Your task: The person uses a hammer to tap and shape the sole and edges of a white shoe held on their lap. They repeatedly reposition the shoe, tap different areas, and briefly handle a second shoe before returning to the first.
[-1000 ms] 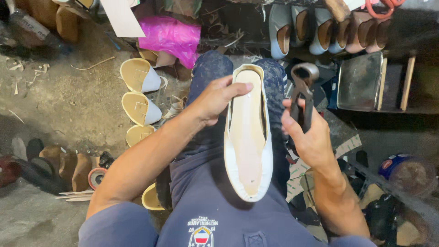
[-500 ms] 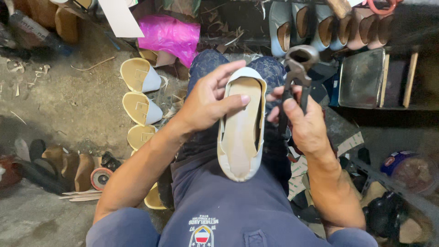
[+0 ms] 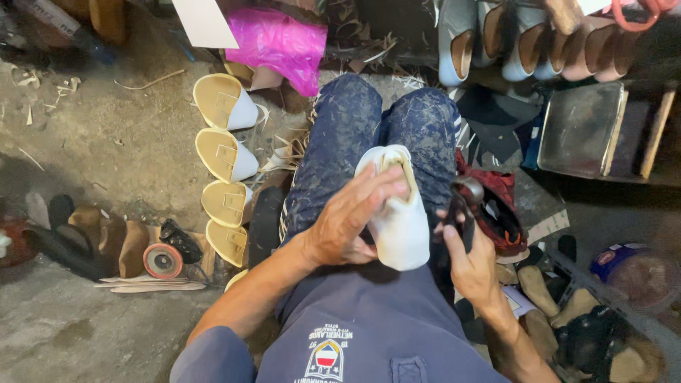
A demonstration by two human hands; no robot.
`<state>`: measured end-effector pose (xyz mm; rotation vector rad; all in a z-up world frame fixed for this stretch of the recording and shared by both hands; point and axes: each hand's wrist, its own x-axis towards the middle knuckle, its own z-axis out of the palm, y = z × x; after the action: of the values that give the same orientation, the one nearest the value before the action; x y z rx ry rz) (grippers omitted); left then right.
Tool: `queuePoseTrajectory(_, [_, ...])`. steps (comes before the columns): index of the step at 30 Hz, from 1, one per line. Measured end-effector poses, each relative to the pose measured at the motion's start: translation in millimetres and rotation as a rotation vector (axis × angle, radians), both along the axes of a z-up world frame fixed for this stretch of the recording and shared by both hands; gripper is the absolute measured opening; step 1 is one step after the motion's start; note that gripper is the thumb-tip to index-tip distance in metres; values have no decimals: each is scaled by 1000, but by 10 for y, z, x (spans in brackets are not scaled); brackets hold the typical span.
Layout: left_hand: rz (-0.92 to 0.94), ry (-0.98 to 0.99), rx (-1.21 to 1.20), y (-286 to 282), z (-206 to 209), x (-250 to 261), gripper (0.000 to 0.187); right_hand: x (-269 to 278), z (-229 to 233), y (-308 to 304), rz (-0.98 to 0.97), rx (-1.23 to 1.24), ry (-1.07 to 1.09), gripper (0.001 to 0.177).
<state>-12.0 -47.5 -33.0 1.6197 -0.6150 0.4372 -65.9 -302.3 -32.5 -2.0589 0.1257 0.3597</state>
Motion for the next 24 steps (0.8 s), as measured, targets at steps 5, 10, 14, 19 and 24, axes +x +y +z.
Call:
queuePoseTrajectory(5, [-100, 177, 288, 245, -25, 419, 82, 146, 676, 242, 290, -80, 9, 32])
queuePoseTrajectory(10, [-95, 261, 307, 181, 92, 621, 81, 315, 871, 326, 387, -20, 134, 43])
queuePoseTrajectory(14, [-74, 220, 319, 102, 119, 552, 76, 398, 1009, 236, 398, -25, 206, 43])
queuePoseTrajectory(19, [-98, 214, 322, 96, 127, 551, 72, 324, 1137, 233, 359, -14, 350, 27])
queuePoseTrajectory(24, [-58, 322, 272, 154, 144, 720, 77, 468, 739, 449, 300, -131, 46, 26])
